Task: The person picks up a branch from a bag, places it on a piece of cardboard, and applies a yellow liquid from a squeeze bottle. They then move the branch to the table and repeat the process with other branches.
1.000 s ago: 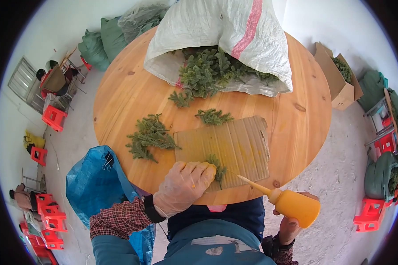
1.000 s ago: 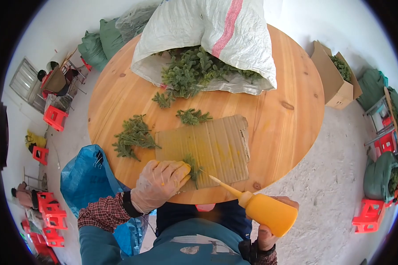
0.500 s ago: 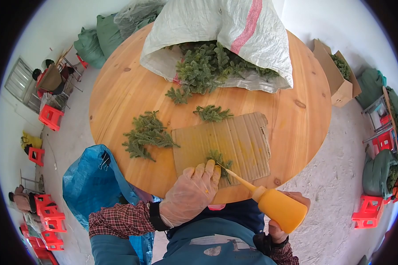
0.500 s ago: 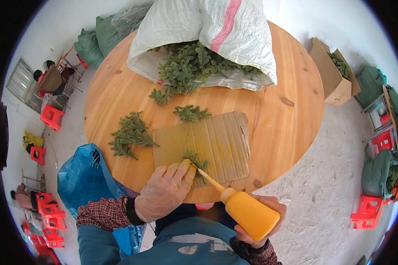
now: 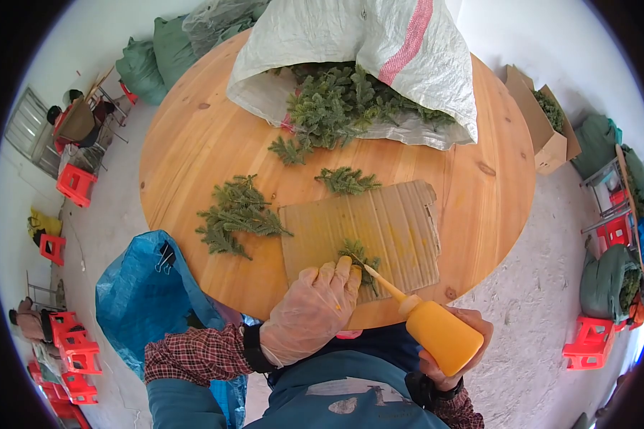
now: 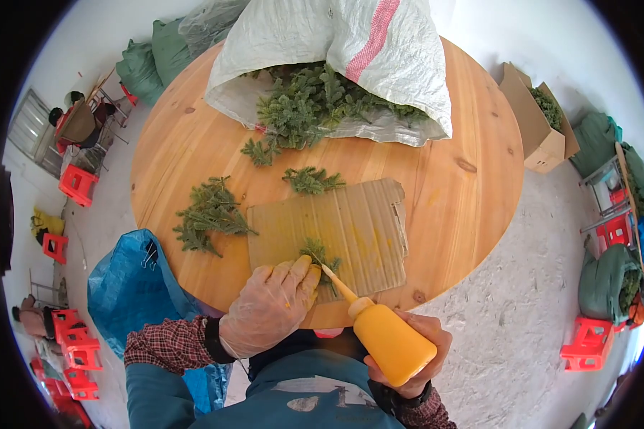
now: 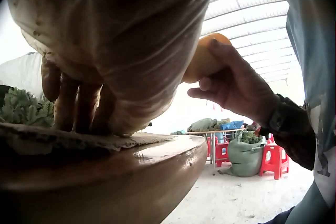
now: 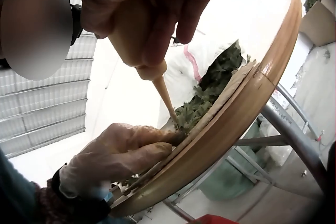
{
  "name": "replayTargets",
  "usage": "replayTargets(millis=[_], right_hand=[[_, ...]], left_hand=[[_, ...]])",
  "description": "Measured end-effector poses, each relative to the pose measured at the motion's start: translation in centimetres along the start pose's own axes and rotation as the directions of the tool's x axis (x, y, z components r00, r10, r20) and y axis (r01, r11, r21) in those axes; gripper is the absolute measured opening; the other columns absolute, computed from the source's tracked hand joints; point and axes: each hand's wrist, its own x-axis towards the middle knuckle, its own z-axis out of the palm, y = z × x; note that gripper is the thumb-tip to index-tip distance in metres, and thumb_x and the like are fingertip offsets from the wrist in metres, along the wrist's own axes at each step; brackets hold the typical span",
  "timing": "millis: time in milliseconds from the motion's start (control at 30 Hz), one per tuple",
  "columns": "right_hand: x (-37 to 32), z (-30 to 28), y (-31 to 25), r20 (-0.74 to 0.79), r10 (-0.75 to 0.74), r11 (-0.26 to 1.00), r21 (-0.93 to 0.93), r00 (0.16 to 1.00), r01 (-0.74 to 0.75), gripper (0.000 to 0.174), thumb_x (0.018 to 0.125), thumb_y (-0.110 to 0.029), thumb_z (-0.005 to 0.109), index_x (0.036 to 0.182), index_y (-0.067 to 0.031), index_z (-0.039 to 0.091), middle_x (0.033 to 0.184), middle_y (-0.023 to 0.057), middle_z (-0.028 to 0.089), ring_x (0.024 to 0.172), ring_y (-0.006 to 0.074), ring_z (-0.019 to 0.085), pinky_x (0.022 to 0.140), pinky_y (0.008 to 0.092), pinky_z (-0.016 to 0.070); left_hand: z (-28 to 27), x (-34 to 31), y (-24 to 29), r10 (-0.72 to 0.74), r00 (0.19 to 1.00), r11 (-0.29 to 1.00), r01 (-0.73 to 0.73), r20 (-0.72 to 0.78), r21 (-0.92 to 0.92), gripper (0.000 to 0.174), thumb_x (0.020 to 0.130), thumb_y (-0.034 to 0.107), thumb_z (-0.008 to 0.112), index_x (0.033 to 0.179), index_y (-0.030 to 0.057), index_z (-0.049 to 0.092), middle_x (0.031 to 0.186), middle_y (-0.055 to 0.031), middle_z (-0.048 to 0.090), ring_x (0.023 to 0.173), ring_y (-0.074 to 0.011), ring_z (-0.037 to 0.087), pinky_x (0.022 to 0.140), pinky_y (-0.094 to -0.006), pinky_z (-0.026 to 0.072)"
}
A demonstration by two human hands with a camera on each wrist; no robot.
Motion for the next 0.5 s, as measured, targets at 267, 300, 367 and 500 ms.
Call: replayTargets(millis=[267,300,367,500], right_hand=[[-0.26,-0.73,-0.61,0.039,-0.049,0.992,-0.114,0.998,0.053,0.083,0.071,-0.049,0.088,0.125,-0.0025,0.044,0.110,0.0168,0.060,0.102,0.0265,0.062,0.090,0.0396,0.0529],[-0.29,-0.84,-0.71,0.040,-0.043,0.993,-0.111,0.998,0.047,0.083,0.071,-0.049,0.088,0.124,-0.0024,0.044,0.110,0.0169,0.060,0.102,0.0267,0.062,0.090,0.0397,0.0530],[-0.42,-0.99,-0.75,0.041,-0.038,0.993,-0.109,0.998,0.042,0.083,0.071,-0.049,0.088,0.124,-0.0023,0.045,0.110,0.0170,0.061,0.103,0.0268,0.062,0.090,0.0398,0.0531],[-0.67,-0.94,-0.54,0.038,-0.052,0.995,-0.083,0.998,0.055,0.084,0.071,-0.050,0.088,0.124,-0.0021,0.045,0.111,0.0171,0.061,0.104,0.0272,0.062,0.091,0.0407,0.0534]], left_hand=[[0.39,-0.01,0.07,-0.006,1.000,1.000,0.006,0.002,0.023,0.038,0.087,0.020,0.066,0.116,-0.0035,0.065,0.120,-0.0181,0.063,0.099,-0.0261,0.062,0.078,-0.0352,0.0462],[0.39,0.00,0.07,-0.006,1.000,1.000,0.006,0.002,0.021,0.038,0.087,0.020,0.066,0.116,-0.0035,0.065,0.120,-0.0181,0.063,0.099,-0.0261,0.062,0.078,-0.0352,0.0462],[0.34,0.00,0.04,-0.004,1.000,1.000,0.004,-0.006,0.011,0.038,0.086,0.020,0.066,0.116,-0.0037,0.066,0.120,-0.0179,0.063,0.099,-0.0257,0.062,0.077,-0.0350,0.0459],[0.43,-0.02,0.02,-0.003,1.000,1.000,0.003,-0.005,0.009,0.038,0.085,0.019,0.066,0.116,-0.0037,0.066,0.120,-0.0179,0.063,0.099,-0.0255,0.062,0.077,-0.0349,0.0455]])
